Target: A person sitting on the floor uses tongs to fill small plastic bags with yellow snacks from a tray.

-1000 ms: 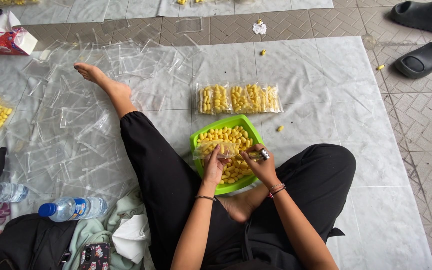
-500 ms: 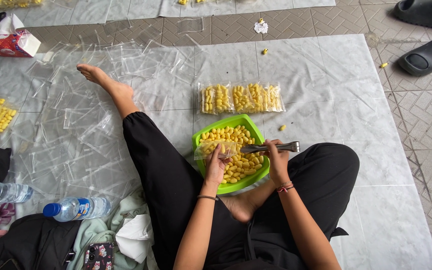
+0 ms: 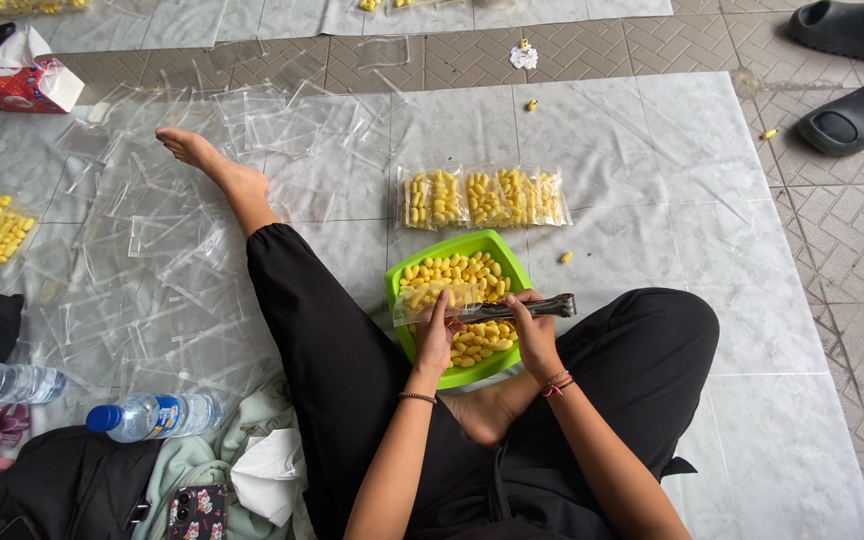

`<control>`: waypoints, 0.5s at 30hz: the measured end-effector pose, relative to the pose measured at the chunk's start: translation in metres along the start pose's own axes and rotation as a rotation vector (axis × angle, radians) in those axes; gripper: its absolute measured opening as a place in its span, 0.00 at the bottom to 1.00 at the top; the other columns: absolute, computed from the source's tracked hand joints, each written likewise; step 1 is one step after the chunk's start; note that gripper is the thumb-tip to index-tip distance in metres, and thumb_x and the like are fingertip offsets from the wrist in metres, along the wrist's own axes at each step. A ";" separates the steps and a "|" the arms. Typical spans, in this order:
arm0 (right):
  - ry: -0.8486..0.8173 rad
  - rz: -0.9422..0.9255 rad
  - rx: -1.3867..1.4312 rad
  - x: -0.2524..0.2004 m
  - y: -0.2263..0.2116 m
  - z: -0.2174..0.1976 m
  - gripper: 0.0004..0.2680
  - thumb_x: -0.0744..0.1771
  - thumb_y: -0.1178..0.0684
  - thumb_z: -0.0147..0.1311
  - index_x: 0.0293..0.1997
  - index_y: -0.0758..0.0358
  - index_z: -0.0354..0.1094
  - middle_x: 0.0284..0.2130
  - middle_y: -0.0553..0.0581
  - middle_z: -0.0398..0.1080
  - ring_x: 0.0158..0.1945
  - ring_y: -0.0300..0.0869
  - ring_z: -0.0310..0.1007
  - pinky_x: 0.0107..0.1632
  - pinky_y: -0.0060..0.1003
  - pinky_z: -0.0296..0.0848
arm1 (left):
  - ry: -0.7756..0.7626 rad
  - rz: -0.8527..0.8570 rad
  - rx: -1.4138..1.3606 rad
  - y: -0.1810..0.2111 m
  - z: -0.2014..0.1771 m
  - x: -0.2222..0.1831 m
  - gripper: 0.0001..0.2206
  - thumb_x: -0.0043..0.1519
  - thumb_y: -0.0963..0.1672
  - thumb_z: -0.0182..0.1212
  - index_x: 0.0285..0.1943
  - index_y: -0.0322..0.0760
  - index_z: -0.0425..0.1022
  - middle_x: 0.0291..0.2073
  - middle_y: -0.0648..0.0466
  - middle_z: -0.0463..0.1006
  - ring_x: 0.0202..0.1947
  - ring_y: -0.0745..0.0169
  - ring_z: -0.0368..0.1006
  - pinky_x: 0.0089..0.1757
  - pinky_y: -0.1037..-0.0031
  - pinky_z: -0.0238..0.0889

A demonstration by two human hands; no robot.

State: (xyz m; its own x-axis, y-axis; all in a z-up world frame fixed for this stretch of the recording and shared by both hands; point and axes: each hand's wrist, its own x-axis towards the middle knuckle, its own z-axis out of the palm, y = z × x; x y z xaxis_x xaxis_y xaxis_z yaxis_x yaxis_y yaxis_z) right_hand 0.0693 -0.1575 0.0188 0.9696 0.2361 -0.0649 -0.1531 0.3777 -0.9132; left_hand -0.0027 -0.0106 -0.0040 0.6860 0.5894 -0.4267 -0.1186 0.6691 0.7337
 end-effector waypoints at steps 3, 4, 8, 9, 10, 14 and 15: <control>0.005 -0.001 -0.018 0.004 0.001 -0.004 0.09 0.67 0.53 0.63 0.32 0.66 0.69 0.28 0.61 0.75 0.30 0.40 0.75 0.34 0.34 0.75 | 0.010 0.020 0.014 0.005 0.005 -0.003 0.15 0.63 0.49 0.70 0.35 0.32 0.75 0.25 0.50 0.76 0.23 0.64 0.77 0.24 0.76 0.76; 0.031 -0.003 0.019 0.008 0.003 -0.007 0.08 0.67 0.52 0.62 0.33 0.66 0.69 0.27 0.61 0.74 0.30 0.40 0.75 0.34 0.33 0.74 | 0.020 0.040 0.000 0.008 0.008 -0.004 0.15 0.62 0.49 0.70 0.35 0.32 0.75 0.25 0.50 0.77 0.24 0.64 0.77 0.24 0.77 0.75; 0.121 0.034 0.122 0.015 -0.011 -0.018 0.08 0.69 0.51 0.58 0.34 0.63 0.68 0.28 0.59 0.75 0.32 0.40 0.78 0.36 0.32 0.77 | 0.032 0.052 -0.006 0.015 0.012 -0.010 0.16 0.63 0.50 0.68 0.38 0.33 0.76 0.28 0.50 0.78 0.25 0.66 0.77 0.25 0.81 0.74; 0.121 0.034 0.121 0.015 -0.013 -0.020 0.08 0.69 0.51 0.58 0.34 0.63 0.68 0.28 0.59 0.75 0.32 0.40 0.78 0.36 0.32 0.77 | 0.032 0.052 -0.007 0.013 0.011 -0.008 0.16 0.63 0.50 0.68 0.38 0.33 0.76 0.28 0.50 0.78 0.25 0.66 0.77 0.25 0.81 0.74; 0.144 0.031 0.155 0.016 -0.015 -0.022 0.08 0.69 0.51 0.58 0.34 0.62 0.67 0.29 0.58 0.75 0.33 0.40 0.78 0.37 0.33 0.78 | 0.034 0.055 0.000 0.011 0.011 -0.007 0.16 0.63 0.50 0.67 0.39 0.33 0.75 0.28 0.49 0.79 0.25 0.66 0.77 0.25 0.81 0.74; 0.163 0.035 0.210 0.015 -0.023 -0.019 0.08 0.70 0.51 0.58 0.34 0.61 0.66 0.31 0.56 0.75 0.35 0.40 0.79 0.38 0.34 0.79 | 0.039 0.067 0.030 0.003 0.010 -0.007 0.15 0.63 0.49 0.69 0.40 0.30 0.76 0.29 0.48 0.79 0.25 0.65 0.76 0.24 0.80 0.72; 0.163 0.036 0.209 0.015 -0.019 -0.018 0.08 0.70 0.51 0.58 0.34 0.61 0.66 0.31 0.56 0.75 0.35 0.40 0.79 0.38 0.34 0.79 | 0.039 0.067 0.030 0.000 0.009 -0.007 0.15 0.63 0.49 0.69 0.40 0.30 0.76 0.29 0.48 0.79 0.25 0.65 0.76 0.24 0.80 0.72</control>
State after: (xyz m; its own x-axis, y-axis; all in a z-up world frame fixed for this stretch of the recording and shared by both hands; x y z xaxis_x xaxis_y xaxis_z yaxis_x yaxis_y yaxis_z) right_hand 0.0900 -0.1770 0.0280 0.9782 0.1113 -0.1753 -0.2075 0.5528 -0.8071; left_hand -0.0008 -0.0190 0.0040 0.6489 0.6497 -0.3961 -0.1410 0.6142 0.7764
